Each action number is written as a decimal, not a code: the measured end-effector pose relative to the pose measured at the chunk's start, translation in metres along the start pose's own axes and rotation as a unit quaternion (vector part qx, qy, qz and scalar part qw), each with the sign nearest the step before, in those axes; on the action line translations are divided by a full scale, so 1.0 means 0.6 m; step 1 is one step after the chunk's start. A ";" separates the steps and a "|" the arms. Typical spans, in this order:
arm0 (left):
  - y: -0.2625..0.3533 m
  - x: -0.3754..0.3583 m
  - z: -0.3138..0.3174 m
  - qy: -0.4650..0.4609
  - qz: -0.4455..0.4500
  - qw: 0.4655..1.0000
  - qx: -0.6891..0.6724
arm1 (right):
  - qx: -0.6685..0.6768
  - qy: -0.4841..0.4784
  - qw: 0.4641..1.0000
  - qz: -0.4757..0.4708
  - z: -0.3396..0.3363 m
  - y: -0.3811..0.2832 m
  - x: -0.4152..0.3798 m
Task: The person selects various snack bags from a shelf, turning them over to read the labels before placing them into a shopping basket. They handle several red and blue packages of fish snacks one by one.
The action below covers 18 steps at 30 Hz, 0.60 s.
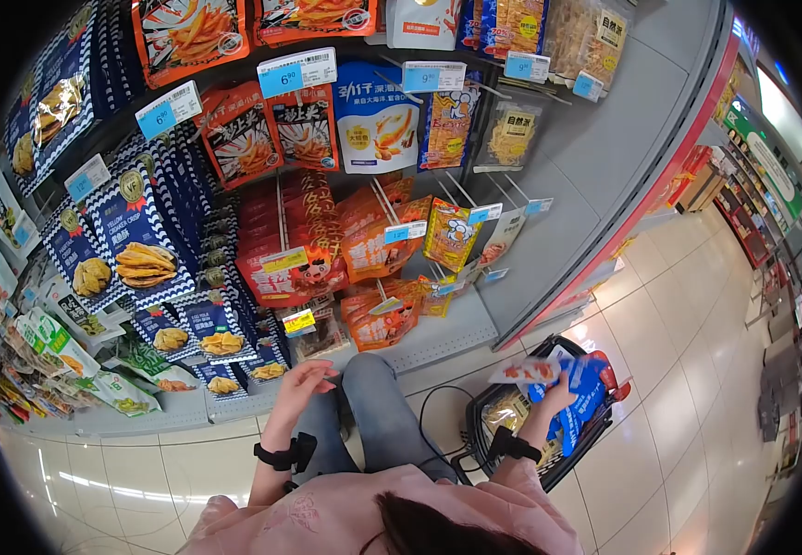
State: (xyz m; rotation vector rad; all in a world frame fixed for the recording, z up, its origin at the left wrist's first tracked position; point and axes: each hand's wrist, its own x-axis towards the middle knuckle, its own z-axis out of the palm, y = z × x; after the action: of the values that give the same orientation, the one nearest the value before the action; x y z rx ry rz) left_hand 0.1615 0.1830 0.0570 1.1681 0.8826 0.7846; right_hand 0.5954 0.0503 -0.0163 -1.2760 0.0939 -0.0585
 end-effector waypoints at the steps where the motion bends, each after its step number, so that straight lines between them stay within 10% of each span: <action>1: 0.001 0.000 0.000 -0.002 0.001 1.000 0.002 | 0.009 -0.047 0.999 0.023 0.009 -0.001 0.008; 11: 0.019 -0.008 0.011 -0.009 0.034 0.999 -0.001 | 0.130 -0.415 0.893 0.117 0.143 -0.177 -0.216; 13: 0.033 -0.015 0.023 0.000 0.158 0.985 0.075 | 0.126 -0.487 0.848 0.166 0.152 -0.176 -0.243; 18: 0.028 -0.020 0.022 -0.112 0.104 0.988 -0.018 | 0.155 -0.534 0.796 0.240 0.172 -0.172 -0.303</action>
State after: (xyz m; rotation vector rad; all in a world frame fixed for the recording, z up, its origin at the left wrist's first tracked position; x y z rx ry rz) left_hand 0.1668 0.1706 0.0772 1.3029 0.5652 0.8156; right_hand 0.4258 0.1360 0.1189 -0.7686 -0.5532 1.0485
